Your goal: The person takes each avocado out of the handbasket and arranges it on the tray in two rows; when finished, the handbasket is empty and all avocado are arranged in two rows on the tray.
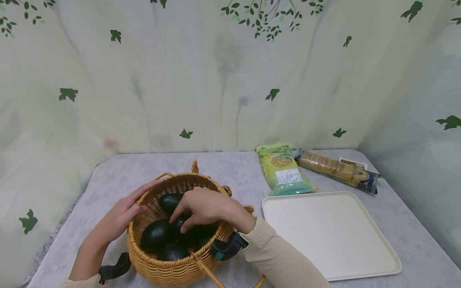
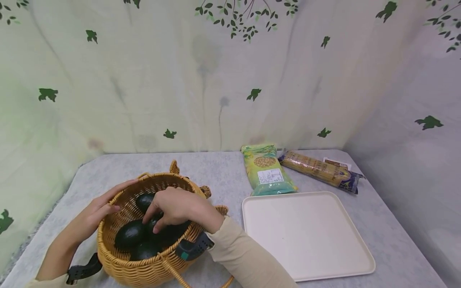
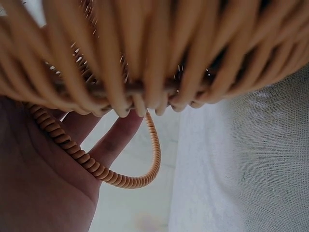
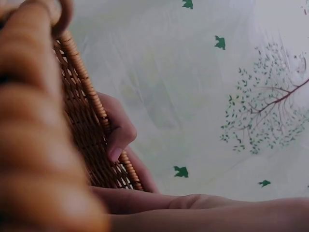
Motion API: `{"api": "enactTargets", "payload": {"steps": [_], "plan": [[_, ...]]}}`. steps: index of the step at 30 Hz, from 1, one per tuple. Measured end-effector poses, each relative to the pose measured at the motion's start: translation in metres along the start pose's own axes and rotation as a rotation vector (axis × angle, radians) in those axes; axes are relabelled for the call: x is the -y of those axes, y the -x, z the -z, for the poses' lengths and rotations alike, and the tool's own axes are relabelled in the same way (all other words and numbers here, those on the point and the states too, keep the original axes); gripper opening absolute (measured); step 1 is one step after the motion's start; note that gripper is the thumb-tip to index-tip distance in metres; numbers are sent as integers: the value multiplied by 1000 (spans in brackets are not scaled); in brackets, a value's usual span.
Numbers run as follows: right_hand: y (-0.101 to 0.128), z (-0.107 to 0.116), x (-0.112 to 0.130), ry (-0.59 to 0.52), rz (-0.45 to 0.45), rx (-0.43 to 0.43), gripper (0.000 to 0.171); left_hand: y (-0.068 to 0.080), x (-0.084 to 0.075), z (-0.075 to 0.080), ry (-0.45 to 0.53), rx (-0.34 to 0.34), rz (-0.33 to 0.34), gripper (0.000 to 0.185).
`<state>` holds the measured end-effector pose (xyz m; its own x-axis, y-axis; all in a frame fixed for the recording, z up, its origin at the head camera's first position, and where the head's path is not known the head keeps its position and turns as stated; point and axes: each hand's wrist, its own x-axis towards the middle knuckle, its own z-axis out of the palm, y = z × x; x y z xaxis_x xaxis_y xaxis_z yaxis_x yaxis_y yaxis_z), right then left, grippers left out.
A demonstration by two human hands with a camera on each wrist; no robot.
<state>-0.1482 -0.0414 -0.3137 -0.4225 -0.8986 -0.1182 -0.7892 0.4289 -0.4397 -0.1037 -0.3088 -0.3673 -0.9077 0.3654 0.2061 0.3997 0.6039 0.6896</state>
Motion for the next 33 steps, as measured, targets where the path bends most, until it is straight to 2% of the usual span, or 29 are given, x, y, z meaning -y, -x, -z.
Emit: {"api": "enactTargets", "payload": {"steps": [5,10,14,19,27,33], "plan": [[4,0,2,-14,24,-17,32,0,1,0,0,-2,-14,65],[11,0,5,-9,64,-44,34,2,3,-2,12,4,5,65],[17,1,8,4,76,-79,35,2,5,-2,10,8,24,63],[22,5,11,17,108,-135,37,1,4,-1,-6,7,8,61],[39,7,12,-23,105,-207,36,1,5,-2,-12,2,8,62],[54,1,11,-104,100,-277,36,1,5,-1,-6,3,5,62]]}}
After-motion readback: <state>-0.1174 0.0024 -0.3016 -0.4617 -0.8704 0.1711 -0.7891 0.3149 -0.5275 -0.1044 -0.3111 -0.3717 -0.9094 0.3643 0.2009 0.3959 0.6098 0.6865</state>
